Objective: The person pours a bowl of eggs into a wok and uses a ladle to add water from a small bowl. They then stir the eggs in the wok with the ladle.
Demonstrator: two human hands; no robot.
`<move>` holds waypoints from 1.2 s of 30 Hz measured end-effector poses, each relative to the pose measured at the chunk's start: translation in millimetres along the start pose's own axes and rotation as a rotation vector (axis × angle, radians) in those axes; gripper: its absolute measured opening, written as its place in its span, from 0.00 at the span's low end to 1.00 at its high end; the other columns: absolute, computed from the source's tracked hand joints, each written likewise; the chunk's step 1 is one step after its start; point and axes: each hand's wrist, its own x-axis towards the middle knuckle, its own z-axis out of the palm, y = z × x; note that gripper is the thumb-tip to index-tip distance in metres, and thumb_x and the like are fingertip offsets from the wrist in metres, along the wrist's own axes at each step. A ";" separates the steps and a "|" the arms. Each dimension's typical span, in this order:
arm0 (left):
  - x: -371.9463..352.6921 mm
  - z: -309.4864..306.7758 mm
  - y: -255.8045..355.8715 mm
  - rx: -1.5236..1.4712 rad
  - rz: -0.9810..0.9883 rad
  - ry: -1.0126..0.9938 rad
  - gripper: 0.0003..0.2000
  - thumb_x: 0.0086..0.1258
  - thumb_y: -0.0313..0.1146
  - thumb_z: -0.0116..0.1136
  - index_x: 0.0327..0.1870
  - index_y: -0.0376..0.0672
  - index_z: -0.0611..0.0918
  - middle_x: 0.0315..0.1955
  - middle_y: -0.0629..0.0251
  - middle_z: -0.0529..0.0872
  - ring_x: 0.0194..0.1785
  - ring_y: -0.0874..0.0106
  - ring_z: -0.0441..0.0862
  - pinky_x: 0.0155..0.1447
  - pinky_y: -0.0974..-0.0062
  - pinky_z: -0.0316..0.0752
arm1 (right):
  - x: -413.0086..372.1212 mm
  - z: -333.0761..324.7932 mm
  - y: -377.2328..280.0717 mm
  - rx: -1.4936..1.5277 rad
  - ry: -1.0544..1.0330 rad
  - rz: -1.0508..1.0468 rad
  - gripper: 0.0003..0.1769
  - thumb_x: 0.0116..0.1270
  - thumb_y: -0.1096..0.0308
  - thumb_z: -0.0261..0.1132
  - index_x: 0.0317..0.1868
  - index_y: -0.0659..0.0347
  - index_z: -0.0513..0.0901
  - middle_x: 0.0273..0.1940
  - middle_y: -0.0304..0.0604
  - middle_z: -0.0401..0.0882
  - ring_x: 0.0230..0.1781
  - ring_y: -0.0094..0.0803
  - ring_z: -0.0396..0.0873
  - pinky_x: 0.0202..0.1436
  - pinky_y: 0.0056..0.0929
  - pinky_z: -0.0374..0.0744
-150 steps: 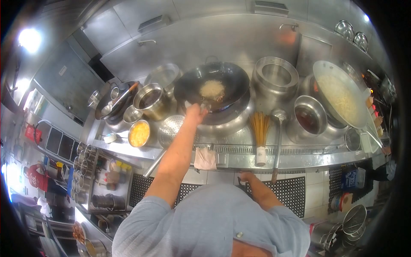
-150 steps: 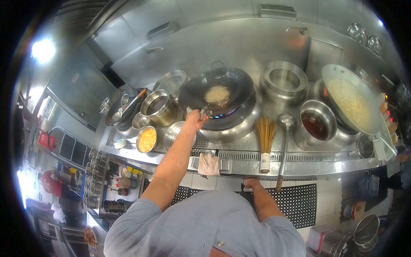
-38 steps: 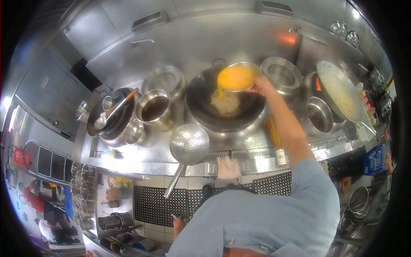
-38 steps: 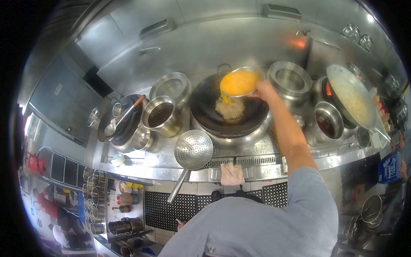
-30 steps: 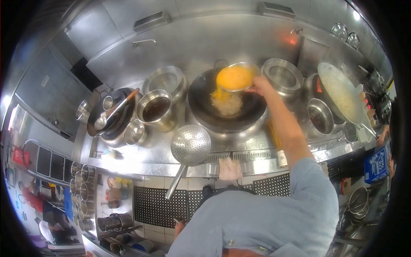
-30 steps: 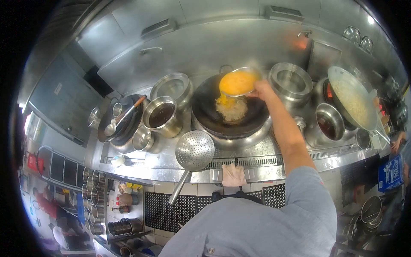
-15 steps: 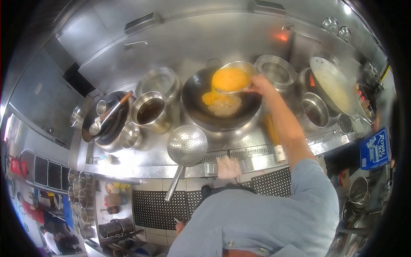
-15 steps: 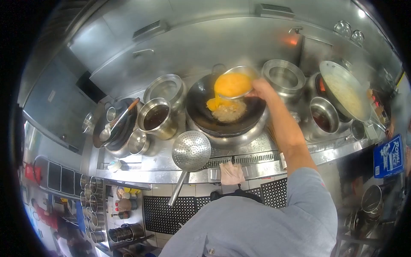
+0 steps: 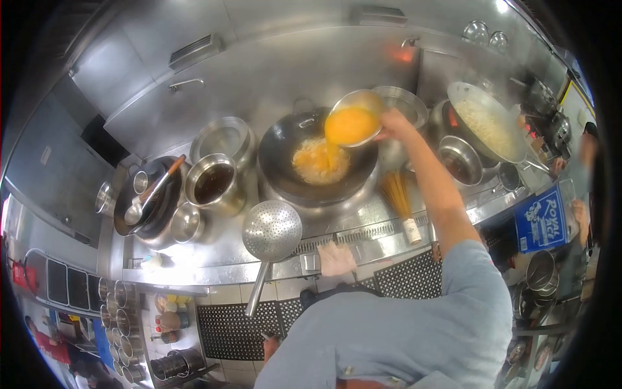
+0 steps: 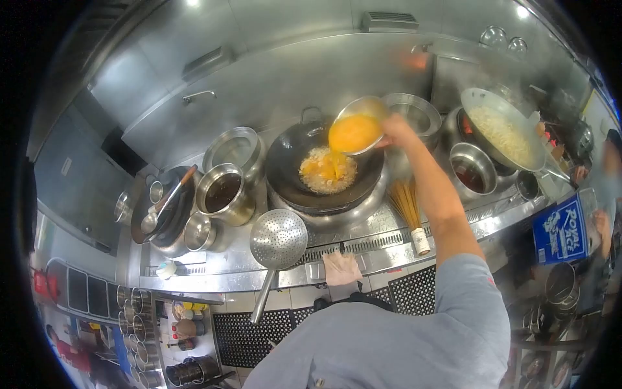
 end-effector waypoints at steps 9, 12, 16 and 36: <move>-19.8 5.6 7.5 -0.366 -0.356 -0.011 0.20 0.67 0.45 0.48 0.49 0.38 0.78 0.42 0.49 0.83 0.43 0.53 0.81 0.45 0.56 0.75 | 0.8 15.1 -31.8 -0.063 0.072 -0.045 0.25 0.65 0.74 0.57 0.61 0.74 0.65 0.53 0.56 0.73 0.40 0.42 0.82 0.29 0.38 0.88; -23.6 11.4 8.1 -0.329 -0.378 -0.027 0.19 0.66 0.44 0.49 0.48 0.40 0.79 0.40 0.50 0.83 0.42 0.53 0.81 0.44 0.57 0.75 | 19.2 13.5 -33.5 -0.081 0.067 -0.083 0.26 0.65 0.74 0.57 0.63 0.71 0.64 0.54 0.55 0.73 0.42 0.44 0.82 0.29 0.38 0.88; -28.6 14.5 11.8 -0.284 -0.420 -0.074 0.17 0.66 0.44 0.50 0.48 0.41 0.79 0.39 0.51 0.84 0.40 0.53 0.80 0.43 0.58 0.75 | 7.4 26.7 -55.2 -0.084 0.097 -0.181 0.27 0.65 0.74 0.57 0.63 0.69 0.64 0.55 0.54 0.73 0.44 0.45 0.82 0.30 0.37 0.88; -33.5 11.8 25.5 -0.272 -0.388 -0.044 0.16 0.64 0.41 0.51 0.48 0.41 0.80 0.43 0.48 0.82 0.45 0.52 0.79 0.48 0.60 0.74 | 74.5 13.6 -35.8 -0.091 -0.017 -0.062 0.22 0.63 0.71 0.59 0.58 0.65 0.72 0.46 0.53 0.79 0.40 0.47 0.83 0.32 0.47 0.86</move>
